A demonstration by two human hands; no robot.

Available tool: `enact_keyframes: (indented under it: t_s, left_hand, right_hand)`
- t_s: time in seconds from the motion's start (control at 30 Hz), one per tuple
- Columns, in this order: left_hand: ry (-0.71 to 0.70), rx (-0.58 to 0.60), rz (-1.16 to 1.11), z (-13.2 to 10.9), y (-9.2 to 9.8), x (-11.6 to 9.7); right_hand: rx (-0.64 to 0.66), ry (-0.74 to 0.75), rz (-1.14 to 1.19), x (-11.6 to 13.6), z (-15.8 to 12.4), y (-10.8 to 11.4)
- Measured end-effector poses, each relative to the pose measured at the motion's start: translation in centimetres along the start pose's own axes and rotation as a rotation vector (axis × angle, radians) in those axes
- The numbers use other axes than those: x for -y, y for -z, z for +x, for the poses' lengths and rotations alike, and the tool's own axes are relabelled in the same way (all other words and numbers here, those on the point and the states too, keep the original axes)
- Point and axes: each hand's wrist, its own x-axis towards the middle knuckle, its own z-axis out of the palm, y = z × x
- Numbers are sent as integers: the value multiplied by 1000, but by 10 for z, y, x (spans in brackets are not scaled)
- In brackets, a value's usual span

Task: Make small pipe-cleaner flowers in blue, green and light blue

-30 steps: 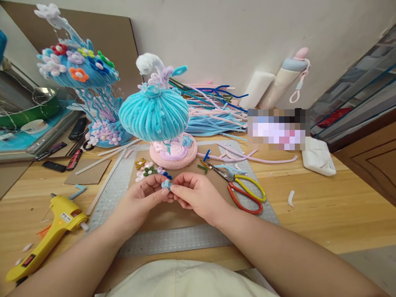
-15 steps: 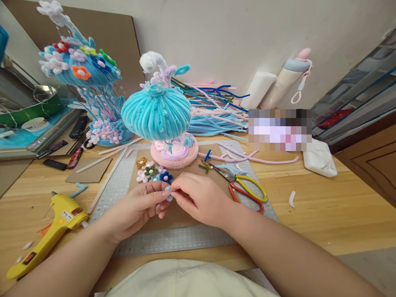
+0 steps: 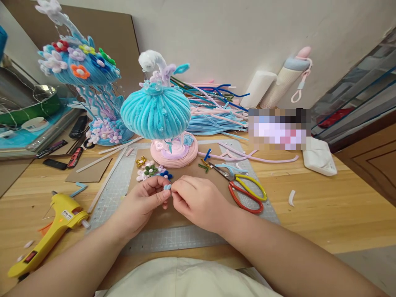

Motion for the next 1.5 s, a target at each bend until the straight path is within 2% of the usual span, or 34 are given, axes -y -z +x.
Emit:
enact_keyframes:
  t_s: [0.07,0.13,0.27,0.3,0.37,0.47,0.57,0.63,0.7,0.9,1.03,1.23,1.4,1.5]
  left_hand:
    - [-37,-21,34,-1,-3,-1]
    - [-67,-40,82,-2,-5,-3]
    - [-132,-72,216,-1,-4,-3]
    - [-138,-77,238,0,-2,-3]
    - [-120,-68,234,2,1,-2]
    - [-36,-3,189,4,6,-3]
    - [14,62,243,4,8,-6]
    - [23,88,261,4,8,-8]
    - [30,86,218,3,7,-9]
    - [93,17,6,2,3,-10]
    - [143,17,-115,1,2,-9]
    - [128,-53,-82,4,4,-7]
    - [160,-50,-53,3,6,-5]
    - [140,-26,-33,2,9,-5]
  right_hand:
    - [-62,-139,103,6,1,-1]
    - [-92,-341,282,12,3,-2]
    - [4,-768,898,11,7,-8]
    - [27,-835,1030,10,7,-9]
    - [62,-870,1160,5,8,-11]
    - [48,-735,1016,0,8,-7]
    - [30,-417,656,-2,8,2]
    - [69,-206,467,-3,9,8]
    - [88,-110,376,-4,9,11]
    - [61,-96,309,-4,4,6]
    - [32,-45,227,-5,3,3]
    - [34,45,66,-5,3,5]
    - [39,102,-45,-3,2,7]
    - [28,103,-28,-3,2,7]
